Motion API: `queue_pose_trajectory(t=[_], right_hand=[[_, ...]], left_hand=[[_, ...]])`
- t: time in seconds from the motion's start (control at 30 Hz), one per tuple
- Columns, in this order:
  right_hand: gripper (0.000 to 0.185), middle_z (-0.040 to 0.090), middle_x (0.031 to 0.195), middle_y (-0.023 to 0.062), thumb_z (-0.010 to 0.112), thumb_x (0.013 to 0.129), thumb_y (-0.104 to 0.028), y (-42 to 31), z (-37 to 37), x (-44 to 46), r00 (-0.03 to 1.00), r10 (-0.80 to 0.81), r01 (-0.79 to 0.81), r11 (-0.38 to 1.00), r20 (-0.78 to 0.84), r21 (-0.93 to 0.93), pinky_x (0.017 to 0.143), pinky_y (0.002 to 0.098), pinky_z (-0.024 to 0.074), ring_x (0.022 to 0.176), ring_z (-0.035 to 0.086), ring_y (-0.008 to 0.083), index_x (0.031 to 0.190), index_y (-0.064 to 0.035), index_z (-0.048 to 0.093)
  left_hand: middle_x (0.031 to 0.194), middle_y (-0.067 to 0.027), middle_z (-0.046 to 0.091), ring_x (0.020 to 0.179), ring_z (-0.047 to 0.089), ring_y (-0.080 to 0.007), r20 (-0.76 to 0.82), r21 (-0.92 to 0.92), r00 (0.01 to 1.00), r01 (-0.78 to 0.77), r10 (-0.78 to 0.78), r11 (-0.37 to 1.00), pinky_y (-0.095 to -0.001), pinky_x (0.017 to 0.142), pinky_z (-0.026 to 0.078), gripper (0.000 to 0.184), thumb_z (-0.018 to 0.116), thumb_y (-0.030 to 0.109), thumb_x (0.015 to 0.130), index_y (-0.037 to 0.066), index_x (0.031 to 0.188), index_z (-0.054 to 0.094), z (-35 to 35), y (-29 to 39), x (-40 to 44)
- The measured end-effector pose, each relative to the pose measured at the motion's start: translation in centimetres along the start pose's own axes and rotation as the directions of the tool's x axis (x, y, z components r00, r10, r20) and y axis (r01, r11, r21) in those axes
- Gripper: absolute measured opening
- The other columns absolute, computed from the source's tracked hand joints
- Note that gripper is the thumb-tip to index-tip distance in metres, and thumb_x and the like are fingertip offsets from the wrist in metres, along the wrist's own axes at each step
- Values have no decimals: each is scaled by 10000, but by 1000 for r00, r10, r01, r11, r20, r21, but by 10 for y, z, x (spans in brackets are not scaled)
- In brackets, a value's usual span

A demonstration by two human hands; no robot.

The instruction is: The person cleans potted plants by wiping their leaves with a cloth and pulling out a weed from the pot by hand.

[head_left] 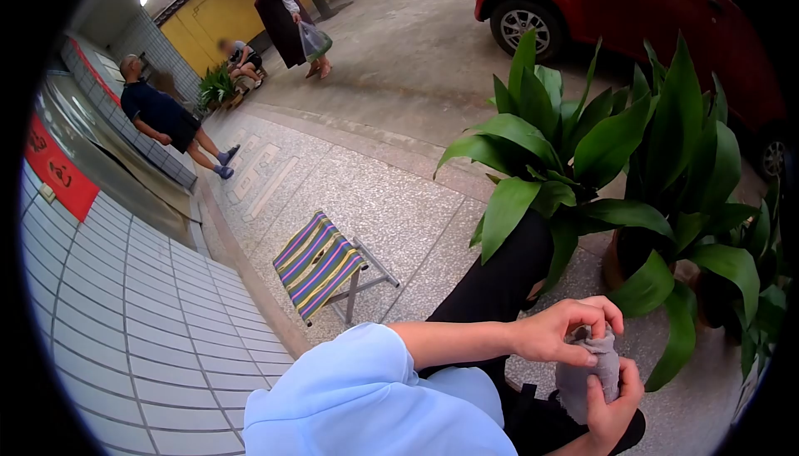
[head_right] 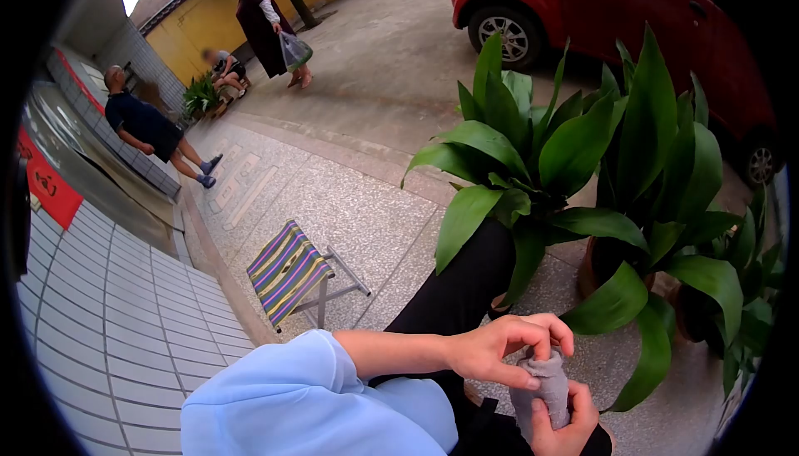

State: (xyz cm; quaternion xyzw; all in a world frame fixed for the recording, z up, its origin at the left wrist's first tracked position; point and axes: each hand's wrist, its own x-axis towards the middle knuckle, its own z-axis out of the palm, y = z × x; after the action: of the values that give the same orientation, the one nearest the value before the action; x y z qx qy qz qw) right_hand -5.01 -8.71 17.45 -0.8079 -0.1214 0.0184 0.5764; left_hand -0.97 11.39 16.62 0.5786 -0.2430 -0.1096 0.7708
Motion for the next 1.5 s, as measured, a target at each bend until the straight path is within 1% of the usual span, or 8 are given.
queue_pose_trajectory(t=[0.23,0.33,0.47,0.7,0.83,1.13,1.33,1.5], right_hand=[[183,582,751,63,636,787,-99,9,0,2,994,-45,39,998,-97,-58,649,259,417,704,523,122,888,44,581],[183,587,744,68,637,791,-97,9,-1,2,994,-47,44,999,-96,-33,648,256,419,708,532,121,898,44,594],[176,588,723,65,645,776,-90,11,-3,4,997,-72,72,997,8,-31,639,256,421,697,535,119,887,40,603],[234,564,689,87,684,707,-137,9,-2,1,992,-103,108,992,69,-73,624,296,413,645,526,173,829,40,591],[254,564,711,107,689,702,-145,11,-4,-1,994,-105,108,991,43,-77,652,312,412,670,530,204,829,50,586],[242,550,707,113,682,712,-136,10,-5,-3,988,-135,142,984,68,-111,632,331,397,658,523,225,817,53,576],[197,512,689,101,652,752,-119,14,-1,-5,973,-224,213,966,-63,-146,600,317,373,632,490,205,784,55,564],[187,448,669,56,627,785,-118,16,-9,-5,992,-119,117,992,-30,-44,568,285,331,614,434,155,785,56,561]], left_hand=[[853,-29,518,827,497,-118,-218,456,965,-32,147,890,-292,731,411,276,719,158,776,38,737,474,2,-12,-6],[714,-19,493,697,459,-86,-129,139,969,228,-211,964,-274,615,394,298,691,227,827,26,736,490,1,-12,-4],[652,-20,489,630,429,-72,24,221,985,160,-169,962,-271,546,364,365,623,313,888,-5,740,522,8,-8,-6],[573,11,435,583,377,-52,-254,188,959,176,-125,966,-255,514,342,406,568,297,933,-5,664,532,8,-23,-4],[566,6,443,579,395,-47,-157,227,956,281,-249,933,-253,509,342,350,586,283,923,11,707,537,5,-20,-5],[572,14,494,539,450,-73,-252,577,963,72,94,813,-295,474,354,307,568,251,928,34,714,533,5,-33,-7],[702,57,560,627,494,-31,-38,-499,879,396,-476,771,-228,575,416,268,524,248,961,62,777,580,1,-26,-3],[772,45,574,703,502,-26,64,-564,888,408,-455,718,-198,648,419,167,587,207,924,55,859,611,3,-32,-9]])
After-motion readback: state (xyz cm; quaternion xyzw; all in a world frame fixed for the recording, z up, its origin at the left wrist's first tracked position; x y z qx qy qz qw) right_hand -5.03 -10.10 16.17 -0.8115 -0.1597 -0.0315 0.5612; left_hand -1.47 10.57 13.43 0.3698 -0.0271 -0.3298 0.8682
